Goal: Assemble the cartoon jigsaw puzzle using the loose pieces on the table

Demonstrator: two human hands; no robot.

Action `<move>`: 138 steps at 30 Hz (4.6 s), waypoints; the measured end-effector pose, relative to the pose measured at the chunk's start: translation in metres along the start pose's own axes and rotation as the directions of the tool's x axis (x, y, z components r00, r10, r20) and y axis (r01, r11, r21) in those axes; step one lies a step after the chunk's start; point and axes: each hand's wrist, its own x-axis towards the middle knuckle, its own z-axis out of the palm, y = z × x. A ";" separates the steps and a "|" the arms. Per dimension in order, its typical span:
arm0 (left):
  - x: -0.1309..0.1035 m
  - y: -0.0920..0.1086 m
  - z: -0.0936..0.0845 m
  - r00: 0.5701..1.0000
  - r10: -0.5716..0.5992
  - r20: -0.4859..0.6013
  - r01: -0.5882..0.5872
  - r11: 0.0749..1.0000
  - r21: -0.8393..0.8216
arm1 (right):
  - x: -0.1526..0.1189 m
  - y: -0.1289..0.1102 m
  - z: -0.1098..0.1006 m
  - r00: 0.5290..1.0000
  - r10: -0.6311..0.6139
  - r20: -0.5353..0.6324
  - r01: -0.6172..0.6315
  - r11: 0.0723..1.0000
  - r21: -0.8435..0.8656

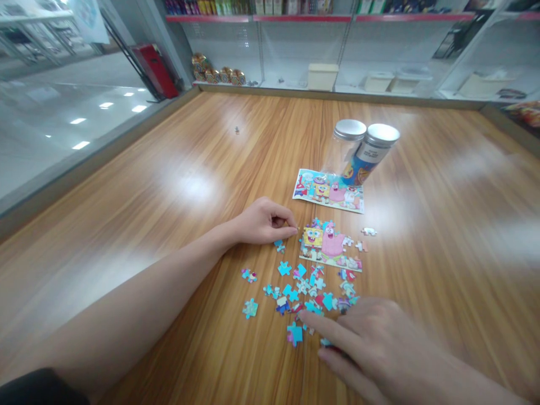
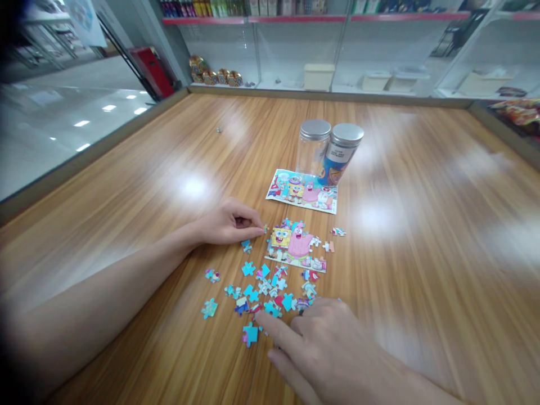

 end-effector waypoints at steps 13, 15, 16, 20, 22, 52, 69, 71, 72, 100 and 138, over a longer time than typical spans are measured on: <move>0.001 0.007 -0.003 1.000 -0.026 -0.002 0.026 0.998 -0.056 | -0.005 0.010 0.009 0.993 -0.023 -0.112 0.028 0.999 0.044; 0.001 0.008 -0.003 0.999 -0.034 0.002 0.034 0.997 -0.062 | -0.007 0.012 0.010 0.989 -0.023 -0.148 0.034 0.997 0.071; 0.001 0.008 -0.003 0.999 -0.036 0.004 0.036 0.997 -0.064 | -0.008 0.013 0.010 0.987 -0.028 -0.161 0.041 0.996 0.081; 0.001 0.006 -0.003 0.999 -0.041 0.009 0.042 0.995 -0.095 | -0.009 0.018 0.013 0.972 -0.064 -0.224 0.092 0.989 0.117; 0.002 0.006 -0.005 0.998 -0.049 0.029 0.052 0.991 -0.125 | -0.010 0.022 0.014 0.961 -0.071 -0.266 0.110 0.985 0.133; -0.008 0.097 -0.032 0.721 -0.389 0.573 0.122 0.886 0.447 | -0.018 0.044 0.026 0.917 0.069 -0.392 0.013 0.979 0.203; -0.007 0.081 -0.034 0.790 -0.517 0.329 0.167 0.699 0.695 | -0.014 0.042 0.024 0.902 0.071 -0.426 0.020 0.979 0.205; -0.004 0.076 -0.035 0.799 -0.529 0.285 0.199 0.680 0.706 | -0.014 0.043 0.024 0.899 0.074 -0.431 0.017 0.979 0.204; -0.003 0.074 -0.035 0.793 -0.537 0.286 0.209 0.682 0.701 | -0.014 0.043 0.025 0.897 0.076 -0.434 0.016 0.979 0.204; 0.003 0.052 -0.030 0.921 -0.340 0.191 0.241 0.882 0.406 | -0.010 0.043 0.016 0.864 0.178 -0.471 -0.069 0.968 0.241; 0.001 0.011 0.000 0.995 -0.079 0.054 0.063 0.968 0.244 | -0.005 0.057 0.016 0.831 0.315 -0.458 -0.234 0.946 0.226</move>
